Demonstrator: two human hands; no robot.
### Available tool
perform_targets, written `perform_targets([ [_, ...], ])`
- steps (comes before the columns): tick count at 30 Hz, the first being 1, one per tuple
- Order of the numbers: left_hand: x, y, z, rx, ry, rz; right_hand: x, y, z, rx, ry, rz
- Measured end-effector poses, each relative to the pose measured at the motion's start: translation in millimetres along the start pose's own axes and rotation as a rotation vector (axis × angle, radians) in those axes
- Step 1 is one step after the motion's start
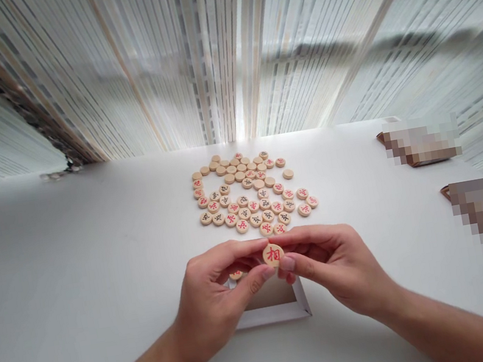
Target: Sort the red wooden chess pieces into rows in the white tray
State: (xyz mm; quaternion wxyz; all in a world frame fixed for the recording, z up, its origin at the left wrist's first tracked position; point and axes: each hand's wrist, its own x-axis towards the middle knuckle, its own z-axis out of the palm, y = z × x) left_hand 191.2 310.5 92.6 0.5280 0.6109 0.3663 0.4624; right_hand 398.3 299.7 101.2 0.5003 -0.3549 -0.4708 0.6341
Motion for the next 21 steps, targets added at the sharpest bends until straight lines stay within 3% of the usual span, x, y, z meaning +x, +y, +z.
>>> perform_targets([
  [5, 0.8, 3.4, 0.3, -0.071, -0.007, -0.089, 2.1, 0.4, -2.8, 0.034, -0.035, 0.025],
  [17, 2.0, 1.8, 0.6, -0.091, -0.102, -0.033, 3.3, -3.4, 0.2, 0.071, -0.001, 0.078],
  [21, -0.2, 1.6, -1.3, -0.026, -0.068, -0.011, 3.3, -1.1, -1.5, 0.082, -0.009, 0.082],
])
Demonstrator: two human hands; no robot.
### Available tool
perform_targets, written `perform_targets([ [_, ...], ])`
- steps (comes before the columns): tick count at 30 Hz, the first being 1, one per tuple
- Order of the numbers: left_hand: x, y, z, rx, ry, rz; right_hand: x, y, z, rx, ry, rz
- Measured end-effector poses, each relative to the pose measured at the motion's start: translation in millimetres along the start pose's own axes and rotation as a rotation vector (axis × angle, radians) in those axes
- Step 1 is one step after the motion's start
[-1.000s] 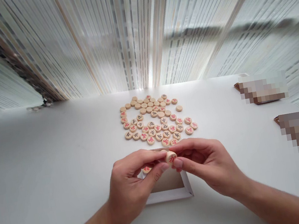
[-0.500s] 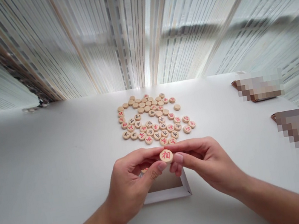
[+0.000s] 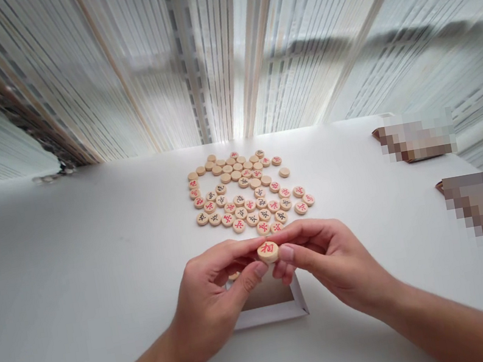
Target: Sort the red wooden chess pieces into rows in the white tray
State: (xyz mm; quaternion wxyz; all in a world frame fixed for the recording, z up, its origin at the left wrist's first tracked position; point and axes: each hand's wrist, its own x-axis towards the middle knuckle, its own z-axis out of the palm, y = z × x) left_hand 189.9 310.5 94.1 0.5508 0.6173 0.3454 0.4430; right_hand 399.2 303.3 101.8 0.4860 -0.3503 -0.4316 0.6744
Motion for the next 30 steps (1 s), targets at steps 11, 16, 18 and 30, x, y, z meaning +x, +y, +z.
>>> perform_targets([
  [11, 0.7, -0.3, 0.7, 0.139, 0.050, 0.057, -2.2, 0.0, 4.0, -0.048, 0.032, -0.001],
  [16, 0.7, -1.3, 0.5, 0.099, 0.046, 0.071, -6.1, 3.0, 4.4, -0.152, 0.046, -0.090],
  [18, 0.9, -2.5, 0.4, 0.070, 0.056, 0.037, -7.5, 3.9, 4.0, -0.194, 0.029, -0.133],
  [30, -0.3, -0.7, 2.9, 0.028, 0.031, 0.061, -6.7, 8.2, -1.4, -0.352, 0.027, -0.366],
])
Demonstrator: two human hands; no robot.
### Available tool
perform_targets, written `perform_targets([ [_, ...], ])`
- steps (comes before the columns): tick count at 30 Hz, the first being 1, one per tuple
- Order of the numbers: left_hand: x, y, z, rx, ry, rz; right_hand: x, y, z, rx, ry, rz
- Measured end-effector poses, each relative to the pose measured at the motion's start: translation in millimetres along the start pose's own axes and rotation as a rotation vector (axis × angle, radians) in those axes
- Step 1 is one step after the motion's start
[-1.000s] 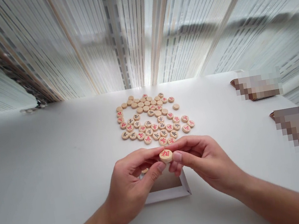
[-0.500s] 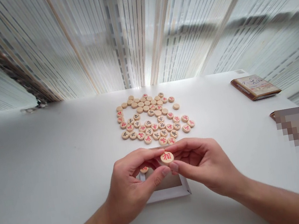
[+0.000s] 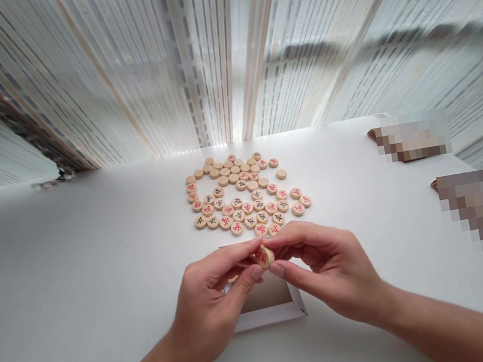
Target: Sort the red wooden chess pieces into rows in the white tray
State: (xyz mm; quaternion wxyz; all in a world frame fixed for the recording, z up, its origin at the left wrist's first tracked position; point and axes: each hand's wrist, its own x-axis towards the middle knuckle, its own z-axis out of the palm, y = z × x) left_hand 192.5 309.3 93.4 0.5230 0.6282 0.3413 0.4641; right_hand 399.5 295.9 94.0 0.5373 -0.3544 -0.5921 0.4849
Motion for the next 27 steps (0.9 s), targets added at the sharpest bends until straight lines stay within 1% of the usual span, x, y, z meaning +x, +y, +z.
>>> perform_targets([
  [4, 1, 0, 0.4, 0.010, -0.004, -0.006, 2, 0, 0, -0.071, -0.018, -0.079],
  [6, 1, 0, 0.6, 0.006, 0.006, -0.026, 3, -1, 1, -0.078, -0.010, -0.067],
  [9, 0, 0, 0.4, 0.006, 0.014, -0.042, 3, -4, 1, -0.034, 0.003, 0.023],
  [14, 0, 0, 0.4, -0.014, -0.003, -0.056, 7, -8, 0, 0.142, -0.006, 0.317],
  [16, 0, 1, 1.0, -0.040, -0.029, -0.067, 9, -9, 0, 0.196, -0.021, 0.406],
  [21, -1, 3, 1.7, -0.092, -0.058, -0.063, 9, -9, -1, 0.281, -0.049, 0.491],
  [27, 1, 2, 0.0, -0.036, -0.063, -0.045, 9, -11, 3, 0.345, -0.101, 0.555],
])
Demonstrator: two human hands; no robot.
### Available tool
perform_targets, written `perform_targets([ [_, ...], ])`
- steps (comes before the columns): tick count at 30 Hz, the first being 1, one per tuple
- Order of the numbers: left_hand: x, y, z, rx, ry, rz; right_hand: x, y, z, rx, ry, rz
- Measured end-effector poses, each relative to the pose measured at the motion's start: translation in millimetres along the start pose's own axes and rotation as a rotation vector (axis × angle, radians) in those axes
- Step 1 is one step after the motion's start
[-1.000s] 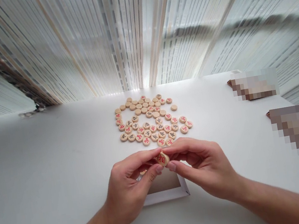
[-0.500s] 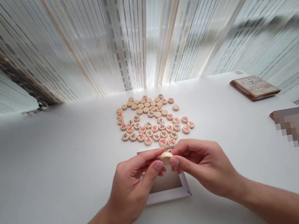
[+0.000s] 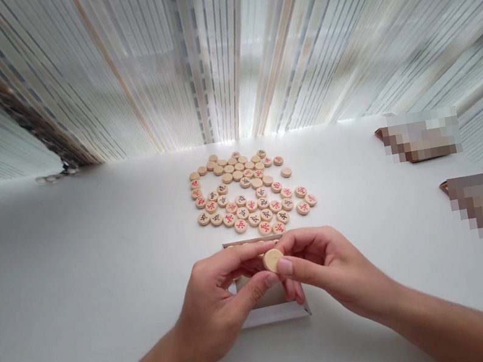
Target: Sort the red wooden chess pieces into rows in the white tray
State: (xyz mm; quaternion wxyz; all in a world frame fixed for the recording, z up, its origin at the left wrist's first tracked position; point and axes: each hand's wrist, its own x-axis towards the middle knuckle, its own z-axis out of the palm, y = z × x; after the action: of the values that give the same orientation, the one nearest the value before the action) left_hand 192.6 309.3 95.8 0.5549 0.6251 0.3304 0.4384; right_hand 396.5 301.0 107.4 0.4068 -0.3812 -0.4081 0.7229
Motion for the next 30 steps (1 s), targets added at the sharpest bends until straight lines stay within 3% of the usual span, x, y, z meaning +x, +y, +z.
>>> perform_targets([
  [12, 0.4, 2.2, -2.1, 0.255, -0.129, 0.233, -1.5, 3.9, -2.2, -0.001, -0.019, 0.105],
  [19, 3.2, 3.3, -2.8, 0.169, -0.119, 0.166, 0.1, 5.7, -4.4, 0.122, -0.112, 0.033],
  [25, 1.9, 0.0, -2.6, 0.052, -0.090, 0.096, -2.2, 4.9, -4.9, 0.197, -0.129, 0.052],
  [30, 1.2, -1.5, -2.4, 0.071, -0.044, 0.114, -1.9, 7.9, -5.4, 0.215, -0.141, 0.045],
])
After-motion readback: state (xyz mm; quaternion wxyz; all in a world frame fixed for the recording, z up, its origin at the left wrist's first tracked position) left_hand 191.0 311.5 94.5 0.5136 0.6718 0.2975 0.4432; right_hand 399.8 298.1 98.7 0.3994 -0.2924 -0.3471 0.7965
